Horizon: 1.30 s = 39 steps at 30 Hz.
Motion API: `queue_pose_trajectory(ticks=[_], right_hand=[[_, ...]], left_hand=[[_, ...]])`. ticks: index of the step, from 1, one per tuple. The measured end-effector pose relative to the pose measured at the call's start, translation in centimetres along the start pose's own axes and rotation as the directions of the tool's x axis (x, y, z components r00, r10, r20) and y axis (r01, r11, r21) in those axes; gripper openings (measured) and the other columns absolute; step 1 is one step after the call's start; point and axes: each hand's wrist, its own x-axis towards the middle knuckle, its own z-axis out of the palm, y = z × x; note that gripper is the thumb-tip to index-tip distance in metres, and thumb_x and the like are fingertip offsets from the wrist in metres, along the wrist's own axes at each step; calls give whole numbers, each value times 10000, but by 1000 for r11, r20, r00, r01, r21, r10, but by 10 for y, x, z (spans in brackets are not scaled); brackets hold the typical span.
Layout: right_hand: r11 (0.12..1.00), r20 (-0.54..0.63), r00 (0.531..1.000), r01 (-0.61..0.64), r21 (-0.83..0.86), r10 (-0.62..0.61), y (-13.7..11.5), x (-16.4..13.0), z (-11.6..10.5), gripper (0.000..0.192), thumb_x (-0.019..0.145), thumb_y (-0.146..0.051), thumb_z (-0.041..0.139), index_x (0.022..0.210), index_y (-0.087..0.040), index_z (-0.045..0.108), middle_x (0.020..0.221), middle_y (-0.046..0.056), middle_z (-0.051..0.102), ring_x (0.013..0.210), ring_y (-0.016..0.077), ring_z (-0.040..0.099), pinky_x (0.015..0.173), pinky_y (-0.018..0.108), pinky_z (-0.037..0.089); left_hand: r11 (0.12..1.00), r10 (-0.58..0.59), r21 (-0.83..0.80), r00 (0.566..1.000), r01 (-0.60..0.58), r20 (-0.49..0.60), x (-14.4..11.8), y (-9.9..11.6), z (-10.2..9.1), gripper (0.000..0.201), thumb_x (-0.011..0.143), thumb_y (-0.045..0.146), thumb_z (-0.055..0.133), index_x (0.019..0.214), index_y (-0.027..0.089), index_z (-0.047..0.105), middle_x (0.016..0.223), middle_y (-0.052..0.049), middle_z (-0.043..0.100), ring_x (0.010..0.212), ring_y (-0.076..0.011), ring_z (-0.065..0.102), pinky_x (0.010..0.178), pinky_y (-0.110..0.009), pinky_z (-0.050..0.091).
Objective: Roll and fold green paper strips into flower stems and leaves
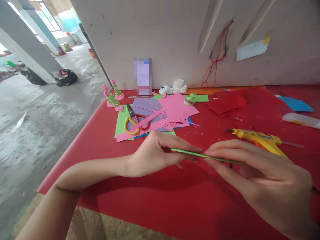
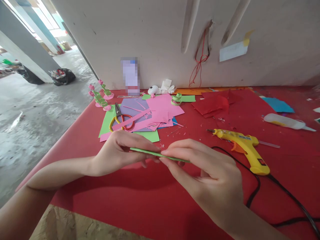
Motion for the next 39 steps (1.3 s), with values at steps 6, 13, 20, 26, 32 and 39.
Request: queue_pose_trajectory(ticks=[6,13,20,26,32,39], right_hand=[[1000,-16,1000,13,-26,-13,1,-2,-1,72,803,-225,619,773,-286,594,754,-78,647,654,58,609,620,189,516],[999,-15,1000,-4,-32,3,2,-3,-2,85,794,-216,630,782,-296,602,767,-73,650,657,73,611,623,213,520],[999,-34,999,-28,-32,27,2,-3,-2,85,786,-228,637,765,-309,624,760,-77,661,633,85,616,603,235,525],[998,-29,999,12,-59,-14,0,-4,-3,102,787,-203,637,781,-299,604,773,-78,655,641,74,614,617,214,529],[997,-37,998,56,-55,-58,5,-4,-2,131,789,-172,624,821,-299,613,796,-71,663,668,83,632,608,212,536],[993,-7,994,109,-53,-109,4,-8,-2,134,805,-181,605,839,-310,615,790,-57,678,596,91,613,525,233,512]], left_hand=[[999,-10,37,1000,9,11,-1,2,-2,227,780,220,642,943,88,727,842,-86,749,590,-96,674,591,-155,578],[995,-73,-69,997,72,-22,0,4,0,169,739,146,667,886,105,739,839,-72,750,582,-98,679,563,-148,591],[981,-124,-155,992,117,-39,1,7,1,148,715,74,664,829,122,745,784,-39,751,570,-88,687,564,-124,595],[974,-150,-174,988,144,-21,2,6,0,155,710,81,674,833,140,746,790,-32,749,562,-83,688,566,-106,590],[995,-96,8,995,96,-21,1,6,-1,181,719,139,684,891,135,742,838,-39,749,703,-122,719,607,-112,588],[995,-72,78,997,69,31,0,4,0,174,768,202,651,896,129,744,843,-52,752,623,-95,690,576,-119,565]])
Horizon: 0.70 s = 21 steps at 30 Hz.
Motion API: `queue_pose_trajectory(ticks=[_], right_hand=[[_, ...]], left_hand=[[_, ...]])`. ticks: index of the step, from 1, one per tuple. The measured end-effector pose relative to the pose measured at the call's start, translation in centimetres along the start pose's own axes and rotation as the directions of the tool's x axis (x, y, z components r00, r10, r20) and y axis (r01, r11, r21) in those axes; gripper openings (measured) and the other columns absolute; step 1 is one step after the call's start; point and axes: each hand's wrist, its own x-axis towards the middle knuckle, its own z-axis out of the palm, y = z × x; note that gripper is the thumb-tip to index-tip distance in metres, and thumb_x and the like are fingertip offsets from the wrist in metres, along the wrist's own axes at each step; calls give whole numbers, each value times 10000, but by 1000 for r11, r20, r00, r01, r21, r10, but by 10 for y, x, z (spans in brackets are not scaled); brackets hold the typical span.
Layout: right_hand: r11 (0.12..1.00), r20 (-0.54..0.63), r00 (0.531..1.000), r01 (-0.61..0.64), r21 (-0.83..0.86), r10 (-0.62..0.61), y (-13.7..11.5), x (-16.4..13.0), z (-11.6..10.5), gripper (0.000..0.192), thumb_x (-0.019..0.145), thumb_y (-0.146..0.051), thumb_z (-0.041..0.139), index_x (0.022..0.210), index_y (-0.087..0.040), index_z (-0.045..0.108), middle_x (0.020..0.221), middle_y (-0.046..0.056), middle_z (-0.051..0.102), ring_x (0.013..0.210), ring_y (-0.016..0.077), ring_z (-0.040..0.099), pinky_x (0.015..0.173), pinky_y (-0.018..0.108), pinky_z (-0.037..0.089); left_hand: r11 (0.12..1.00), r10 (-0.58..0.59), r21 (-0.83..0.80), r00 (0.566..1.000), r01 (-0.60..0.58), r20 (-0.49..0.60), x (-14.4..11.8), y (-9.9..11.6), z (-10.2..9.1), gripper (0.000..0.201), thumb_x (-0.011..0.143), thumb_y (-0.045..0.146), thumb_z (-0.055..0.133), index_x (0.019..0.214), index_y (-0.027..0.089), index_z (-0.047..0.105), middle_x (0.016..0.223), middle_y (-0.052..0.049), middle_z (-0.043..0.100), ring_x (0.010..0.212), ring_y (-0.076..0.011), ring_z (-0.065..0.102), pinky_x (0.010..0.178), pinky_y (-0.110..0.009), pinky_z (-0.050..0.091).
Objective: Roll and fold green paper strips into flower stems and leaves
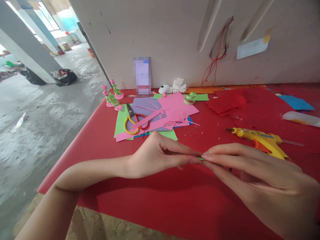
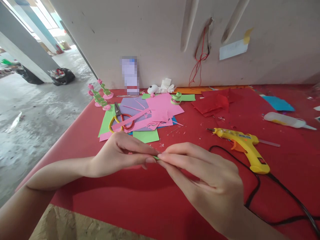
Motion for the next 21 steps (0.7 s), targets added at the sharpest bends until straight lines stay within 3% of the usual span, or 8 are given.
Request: queue_pose_trajectory(ticks=[10,15,21], right_hand=[[1000,24,999,-23,-5,23,-6,7,0,89,804,-193,614,760,-268,598,734,-56,667,583,64,595,467,200,457],[997,24,998,-59,45,58,-3,7,0,96,796,-183,621,762,-271,606,746,-66,660,623,58,611,550,178,511],[996,-14,996,-83,31,83,1,10,-3,110,779,-170,636,763,-277,614,751,-69,652,646,69,615,590,186,520]], left_hand=[[1000,17,0,998,-17,-53,0,-3,3,148,763,184,644,825,104,751,782,-83,749,571,-103,681,537,-137,564],[1000,15,26,999,-15,-37,2,-3,2,174,750,208,668,876,120,749,773,-63,750,595,-106,680,531,-135,549],[967,-72,-238,995,86,63,4,-1,-1,224,815,221,599,955,95,720,951,-110,732,833,-158,721,620,-136,590]])
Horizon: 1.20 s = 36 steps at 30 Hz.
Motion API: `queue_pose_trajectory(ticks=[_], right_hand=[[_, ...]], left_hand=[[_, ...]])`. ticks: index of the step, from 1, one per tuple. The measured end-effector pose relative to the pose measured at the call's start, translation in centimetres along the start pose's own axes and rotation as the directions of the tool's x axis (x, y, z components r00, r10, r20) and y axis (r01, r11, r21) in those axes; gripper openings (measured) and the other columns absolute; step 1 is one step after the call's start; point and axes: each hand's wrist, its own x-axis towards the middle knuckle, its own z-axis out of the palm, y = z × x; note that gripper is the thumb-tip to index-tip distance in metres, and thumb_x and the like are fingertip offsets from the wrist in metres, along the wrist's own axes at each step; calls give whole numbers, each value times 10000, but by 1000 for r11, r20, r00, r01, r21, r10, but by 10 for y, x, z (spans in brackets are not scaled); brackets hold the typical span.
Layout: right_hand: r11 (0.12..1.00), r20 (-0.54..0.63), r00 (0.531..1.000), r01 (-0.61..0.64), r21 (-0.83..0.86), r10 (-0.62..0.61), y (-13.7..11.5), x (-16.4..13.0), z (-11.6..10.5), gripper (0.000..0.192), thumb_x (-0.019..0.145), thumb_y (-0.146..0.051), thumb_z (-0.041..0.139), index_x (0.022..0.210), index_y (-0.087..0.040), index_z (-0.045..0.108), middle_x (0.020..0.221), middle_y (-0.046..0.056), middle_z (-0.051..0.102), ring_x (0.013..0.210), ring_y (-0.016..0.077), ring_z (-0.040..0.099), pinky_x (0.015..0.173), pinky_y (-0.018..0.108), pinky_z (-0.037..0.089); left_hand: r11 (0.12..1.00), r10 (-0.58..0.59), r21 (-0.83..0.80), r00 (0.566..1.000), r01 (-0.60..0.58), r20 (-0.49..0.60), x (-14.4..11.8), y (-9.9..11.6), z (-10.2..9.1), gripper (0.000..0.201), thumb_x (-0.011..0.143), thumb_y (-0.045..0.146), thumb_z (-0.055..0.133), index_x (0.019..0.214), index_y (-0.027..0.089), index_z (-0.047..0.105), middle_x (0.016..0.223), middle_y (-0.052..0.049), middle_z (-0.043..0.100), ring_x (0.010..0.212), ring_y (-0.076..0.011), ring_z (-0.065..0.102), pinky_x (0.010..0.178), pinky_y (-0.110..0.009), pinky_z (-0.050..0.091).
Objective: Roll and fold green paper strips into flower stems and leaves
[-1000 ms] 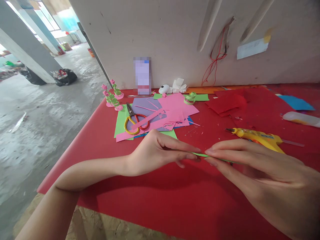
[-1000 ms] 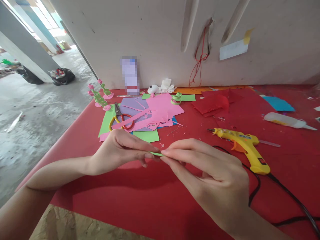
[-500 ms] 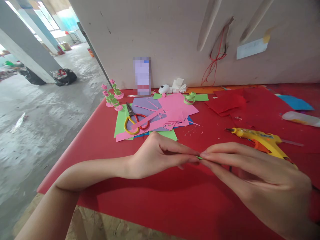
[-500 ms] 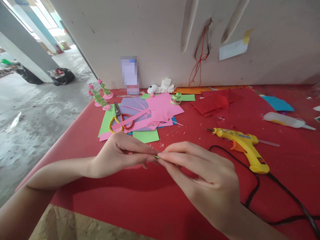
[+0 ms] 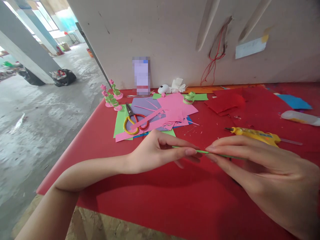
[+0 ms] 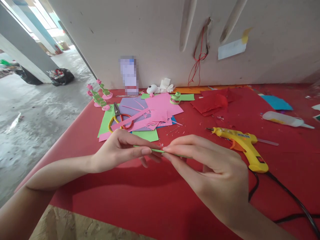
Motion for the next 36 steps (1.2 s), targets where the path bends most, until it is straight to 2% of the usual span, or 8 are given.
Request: queue_pose_trajectory(ticks=[2,6,12,18,23,28,33,36], right_hand=[[1000,3,1000,21,-8,-21,0,0,-1,125,778,-153,633,764,-275,609,755,-75,649,651,63,614,594,177,515],[999,3,1000,15,-32,-15,-1,-1,-2,133,786,-149,624,764,-279,600,763,-94,646,673,42,611,617,151,507],[1000,15,1000,8,-9,-8,-1,0,-1,113,786,-169,632,783,-277,602,766,-87,639,681,35,606,626,137,504],[997,64,998,-3,76,-2,1,1,-1,54,784,-216,638,783,-259,605,772,-71,645,676,43,616,610,125,517],[999,32,999,-14,29,13,1,3,-1,72,793,-207,620,732,-243,610,743,-56,661,659,58,626,539,128,502],[1000,8,1000,-6,3,6,2,4,-3,71,798,-233,622,729,-245,605,729,-60,660,646,53,624,477,126,472],[1000,1,1000,-18,-16,18,1,3,-1,56,798,-249,627,756,-275,600,741,-98,649,662,28,614,426,112,425],[999,-15,999,-43,-14,43,0,2,0,66,797,-263,629,748,-286,590,734,-113,640,650,23,600,408,124,406]], left_hand=[[997,-26,-67,999,27,19,0,0,-1,231,818,220,602,976,90,709,968,-119,726,890,-177,713,612,-131,591],[995,-43,-94,999,45,15,-2,0,0,214,810,191,612,972,89,707,956,-112,727,895,-178,710,622,-132,598],[994,-34,-106,998,28,-51,-3,2,2,139,773,140,637,875,130,731,848,-40,746,802,-145,724,605,-140,609],[996,62,74,992,-55,-105,-1,2,5,182,741,71,621,887,85,729,823,-57,745,653,-104,714,588,-88,584],[979,82,193,993,-64,-89,-3,1,3,248,741,183,671,967,94,720,847,-68,744,737,-136,723,615,-77,573],[989,128,94,986,-117,-111,-3,2,3,218,777,149,615,943,46,711,850,-92,738,766,-167,725,613,-145,614],[994,109,30,986,-106,-128,-3,0,4,174,751,126,647,901,81,723,827,-59,740,720,-147,725,599,-138,615],[996,80,38,991,-77,-107,-5,-1,3,235,746,157,672,969,95,711,865,-64,738,778,-154,724,647,-121,605]])
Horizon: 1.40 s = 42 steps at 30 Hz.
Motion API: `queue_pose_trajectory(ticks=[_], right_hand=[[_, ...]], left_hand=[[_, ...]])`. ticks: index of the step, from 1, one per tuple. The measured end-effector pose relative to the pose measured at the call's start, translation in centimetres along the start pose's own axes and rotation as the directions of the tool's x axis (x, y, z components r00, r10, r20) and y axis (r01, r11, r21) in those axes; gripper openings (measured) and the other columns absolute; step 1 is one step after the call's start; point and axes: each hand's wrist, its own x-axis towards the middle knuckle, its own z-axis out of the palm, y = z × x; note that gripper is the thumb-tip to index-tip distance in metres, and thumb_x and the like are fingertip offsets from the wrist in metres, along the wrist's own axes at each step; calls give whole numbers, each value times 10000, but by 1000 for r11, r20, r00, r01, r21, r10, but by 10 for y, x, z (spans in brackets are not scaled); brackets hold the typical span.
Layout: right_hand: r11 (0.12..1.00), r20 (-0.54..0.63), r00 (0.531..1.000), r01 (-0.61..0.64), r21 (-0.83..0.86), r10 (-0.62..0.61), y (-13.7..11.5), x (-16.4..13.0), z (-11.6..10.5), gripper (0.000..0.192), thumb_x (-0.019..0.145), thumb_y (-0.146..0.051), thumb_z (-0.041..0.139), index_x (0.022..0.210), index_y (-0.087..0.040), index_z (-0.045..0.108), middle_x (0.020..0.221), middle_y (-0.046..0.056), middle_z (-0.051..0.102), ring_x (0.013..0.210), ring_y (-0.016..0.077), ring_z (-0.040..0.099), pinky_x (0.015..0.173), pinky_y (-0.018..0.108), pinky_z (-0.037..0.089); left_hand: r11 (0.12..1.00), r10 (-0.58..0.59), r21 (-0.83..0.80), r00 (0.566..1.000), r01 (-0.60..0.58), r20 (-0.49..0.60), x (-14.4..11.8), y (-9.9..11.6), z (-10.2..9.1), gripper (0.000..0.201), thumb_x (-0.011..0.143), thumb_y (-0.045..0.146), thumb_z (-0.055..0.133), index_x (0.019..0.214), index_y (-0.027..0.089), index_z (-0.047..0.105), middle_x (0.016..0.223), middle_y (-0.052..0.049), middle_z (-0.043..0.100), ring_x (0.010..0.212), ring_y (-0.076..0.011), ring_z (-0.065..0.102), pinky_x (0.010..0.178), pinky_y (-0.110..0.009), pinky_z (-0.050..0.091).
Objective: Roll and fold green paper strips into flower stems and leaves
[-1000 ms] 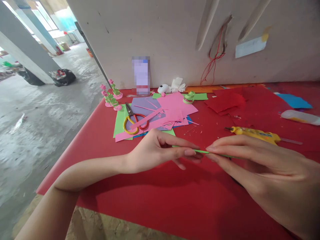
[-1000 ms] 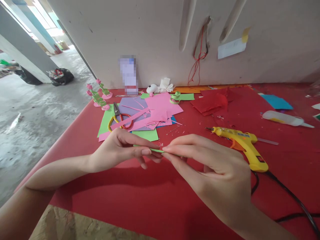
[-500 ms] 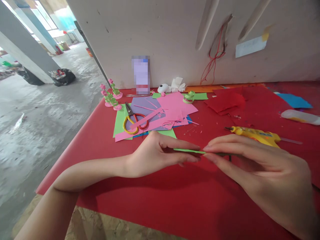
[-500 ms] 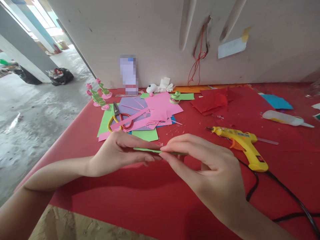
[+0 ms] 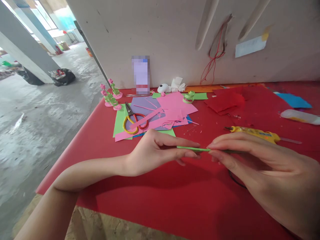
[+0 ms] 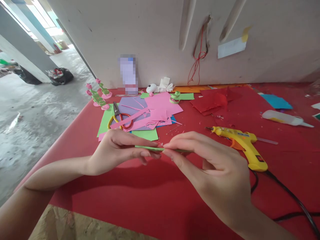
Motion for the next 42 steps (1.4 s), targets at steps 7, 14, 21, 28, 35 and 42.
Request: queue_pose_trajectory(ticks=[7,14,21,28,35,42], right_hand=[[998,-46,997,-62,3,62,2,-1,-2,55,799,-285,622,750,-309,614,753,-95,650,659,56,601,391,189,382],[998,-32,998,-57,-28,56,1,1,-6,79,784,-221,627,718,-262,624,735,-52,665,600,74,599,345,213,307],[998,-11,1000,-19,-52,18,2,3,-9,65,780,-219,634,728,-258,634,745,-43,671,542,61,576,309,191,277],[915,84,948,-317,250,306,14,1,-9,105,723,-279,695,823,-264,665,800,-38,661,644,72,637,562,126,541],[895,100,949,-316,315,300,-1,1,2,143,673,-307,715,761,-225,636,653,-34,644,500,66,592,439,120,495],[865,203,939,-337,371,279,-6,2,7,131,689,-208,690,793,-258,631,717,-57,661,610,70,633,546,127,539]], left_hand=[[991,12,-134,995,2,101,1,2,-3,255,864,243,545,979,84,709,922,-105,734,842,-168,719,622,-134,598],[977,-31,-205,994,52,104,1,5,-2,177,842,148,560,906,127,724,899,-58,746,827,-146,722,599,-127,602],[989,-78,-124,996,82,39,3,6,0,138,794,114,605,852,108,730,807,-50,751,762,-132,725,605,-127,606],[1000,17,14,999,-16,-38,1,4,-2,160,776,161,636,896,115,732,819,-46,751,749,-133,724,663,-146,611],[970,77,229,997,-77,8,3,1,-1,181,775,242,650,879,129,746,820,-38,749,730,-130,718,614,-111,571],[961,110,250,993,-116,37,-1,-1,3,156,807,175,594,817,106,734,738,-42,746,667,-120,718,622,-114,584]])
